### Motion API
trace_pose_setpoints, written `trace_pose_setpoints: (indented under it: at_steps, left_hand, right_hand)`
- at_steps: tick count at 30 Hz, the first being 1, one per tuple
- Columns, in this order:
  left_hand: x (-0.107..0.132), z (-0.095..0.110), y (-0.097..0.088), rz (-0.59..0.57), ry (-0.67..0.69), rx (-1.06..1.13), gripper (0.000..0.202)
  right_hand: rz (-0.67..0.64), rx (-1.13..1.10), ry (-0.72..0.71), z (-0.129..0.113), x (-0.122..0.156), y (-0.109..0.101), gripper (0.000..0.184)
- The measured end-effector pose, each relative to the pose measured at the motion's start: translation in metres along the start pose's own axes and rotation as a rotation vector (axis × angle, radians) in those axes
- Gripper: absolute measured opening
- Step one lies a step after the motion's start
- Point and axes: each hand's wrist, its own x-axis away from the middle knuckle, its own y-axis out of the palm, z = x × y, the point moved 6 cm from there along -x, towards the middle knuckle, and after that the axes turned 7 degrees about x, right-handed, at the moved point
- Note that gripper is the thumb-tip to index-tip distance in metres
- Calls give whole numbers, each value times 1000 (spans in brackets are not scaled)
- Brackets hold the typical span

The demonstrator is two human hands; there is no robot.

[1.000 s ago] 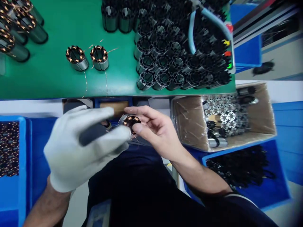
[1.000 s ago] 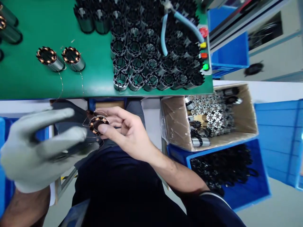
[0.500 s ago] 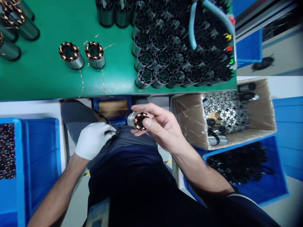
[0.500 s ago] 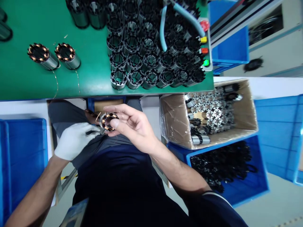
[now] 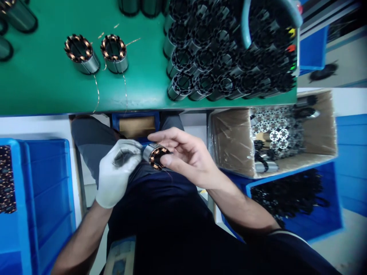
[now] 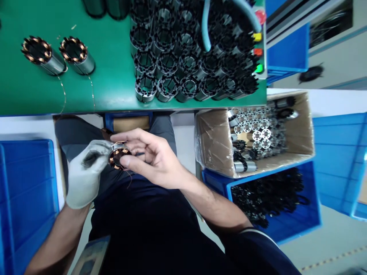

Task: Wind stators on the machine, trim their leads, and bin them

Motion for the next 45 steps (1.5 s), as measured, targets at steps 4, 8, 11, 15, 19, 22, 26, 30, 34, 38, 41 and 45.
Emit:
trace_pose_setpoints:
  at_steps: [4, 8, 11, 15, 19, 22, 26, 30, 34, 38, 41, 45]
  left_hand:
    - [-2, -8, -13, -21, -67, -11, 14]
    - [-7, 26, -3, -230, -46, 18, 11]
    - [-3, 25, 1, -180, -72, 76, 6]
    - [9, -20, 2, -110, -218, 125, 15]
    - [9, -22, -14, -59, -94, 26, 35]
    - [7, 28, -14, -170, 255, -168, 83]
    - [10, 68, 1, -233, 322, -462, 79]
    - [14, 66, 9, -186, 239, -539, 82]
    - [16, 60, 13, -193, 291, -570, 77]
    - [17, 69, 15, -132, 436, -703, 66]
    - [18, 79, 15, -88, 508, -739, 50]
    - [17, 86, 5, 78, 452, -741, 39]
  right_hand:
    - [-70, 8, 60, 6, 8, 1, 57]
    - [-87, 81, 76, 10, 6, 7, 59]
    - [-78, 81, 32, 8, 4, 9, 53]
    - [-13, -32, -22, -1, 8, 0, 46]
    - [66, 47, 37, -2, 10, -9, 55]
    - [23, 74, 61, 2, 6, -2, 60]
    - [-48, 16, 58, 6, 1, 9, 62]
    - [-88, -9, 47, 9, 2, 9, 70]
    - [-98, 26, 41, 11, 4, 5, 70]
    - [30, 232, -154, -1, -2, 0, 40]
    - [169, 327, -330, -11, -5, -4, 13]
    - [393, 220, -361, -7, -3, -20, 14]
